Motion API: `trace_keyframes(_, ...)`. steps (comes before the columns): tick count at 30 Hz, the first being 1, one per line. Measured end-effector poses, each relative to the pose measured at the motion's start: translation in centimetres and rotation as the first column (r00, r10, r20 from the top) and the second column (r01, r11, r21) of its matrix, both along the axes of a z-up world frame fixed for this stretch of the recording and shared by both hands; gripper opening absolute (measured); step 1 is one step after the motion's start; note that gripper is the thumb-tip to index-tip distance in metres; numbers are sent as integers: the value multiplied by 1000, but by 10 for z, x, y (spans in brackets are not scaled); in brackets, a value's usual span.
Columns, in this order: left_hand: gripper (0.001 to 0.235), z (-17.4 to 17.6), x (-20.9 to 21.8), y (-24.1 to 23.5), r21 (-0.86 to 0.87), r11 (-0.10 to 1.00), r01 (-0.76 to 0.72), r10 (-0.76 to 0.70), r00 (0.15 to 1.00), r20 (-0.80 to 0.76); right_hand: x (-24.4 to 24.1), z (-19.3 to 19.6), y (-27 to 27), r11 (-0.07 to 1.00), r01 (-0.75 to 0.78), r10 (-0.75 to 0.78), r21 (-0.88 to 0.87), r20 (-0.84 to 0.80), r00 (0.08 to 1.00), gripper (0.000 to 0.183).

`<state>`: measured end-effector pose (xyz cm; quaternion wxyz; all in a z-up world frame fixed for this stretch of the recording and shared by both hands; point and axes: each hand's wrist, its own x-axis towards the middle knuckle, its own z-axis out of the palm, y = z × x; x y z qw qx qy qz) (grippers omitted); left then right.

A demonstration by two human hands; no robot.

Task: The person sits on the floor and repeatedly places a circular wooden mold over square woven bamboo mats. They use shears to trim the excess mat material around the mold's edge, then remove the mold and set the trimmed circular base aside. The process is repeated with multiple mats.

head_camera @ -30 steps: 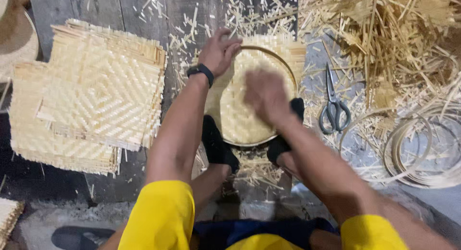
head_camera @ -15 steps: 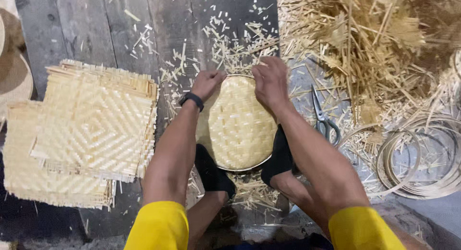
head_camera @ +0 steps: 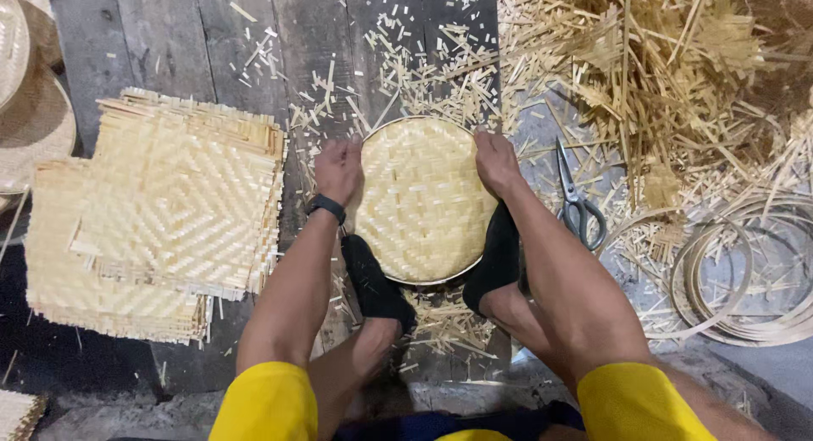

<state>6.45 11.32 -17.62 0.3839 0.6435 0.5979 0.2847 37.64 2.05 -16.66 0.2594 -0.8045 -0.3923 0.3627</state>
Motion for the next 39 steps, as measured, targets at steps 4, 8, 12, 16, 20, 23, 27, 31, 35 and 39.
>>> trace_keyframes(4,45,-35,-11,-2,18,1000,10,-10,1000,0,7,-5,-10,990,-35,19,136,119,993,54)
trace_keyframes(8,40,-62,-30,-37,359,929,-85,93,996,-6,39,70,-23,906,-422,198,34,846,495,19)
trace_keyframes(12,37,-50,-67,-85,156,940,-304,330,927,-179,87,231,-52,964,-245,267,-106,397,878,43)
trace_keyframes(16,41,-8,-104,-112,-40,960,-278,280,957,75,82,347,-110,886,-347,463,-307,565,683,61)
trace_keyframes(20,40,17,-117,-121,-46,955,-294,297,953,55,62,349,-138,886,-392,463,-249,403,789,55)
trace_keyframes(23,41,4,-98,-106,-6,964,-266,266,962,55,55,263,-131,821,-530,567,-214,416,711,36)
trace_keyframes(27,53,-29,-64,-91,-398,871,-287,385,903,190,47,114,-127,972,-210,214,-107,27,977,51)
trace_keyframes(31,50,-23,-30,-78,-848,480,-225,799,510,317,13,29,-101,980,177,-196,-88,-542,817,49)
trace_keyframes(35,54,16,-7,-90,-799,517,-306,845,333,419,-14,30,-88,872,461,-406,-161,-766,499,45)
trace_keyframes(39,57,73,2,-97,-506,831,-230,553,258,792,-2,92,-90,828,509,-169,236,-760,628,46)
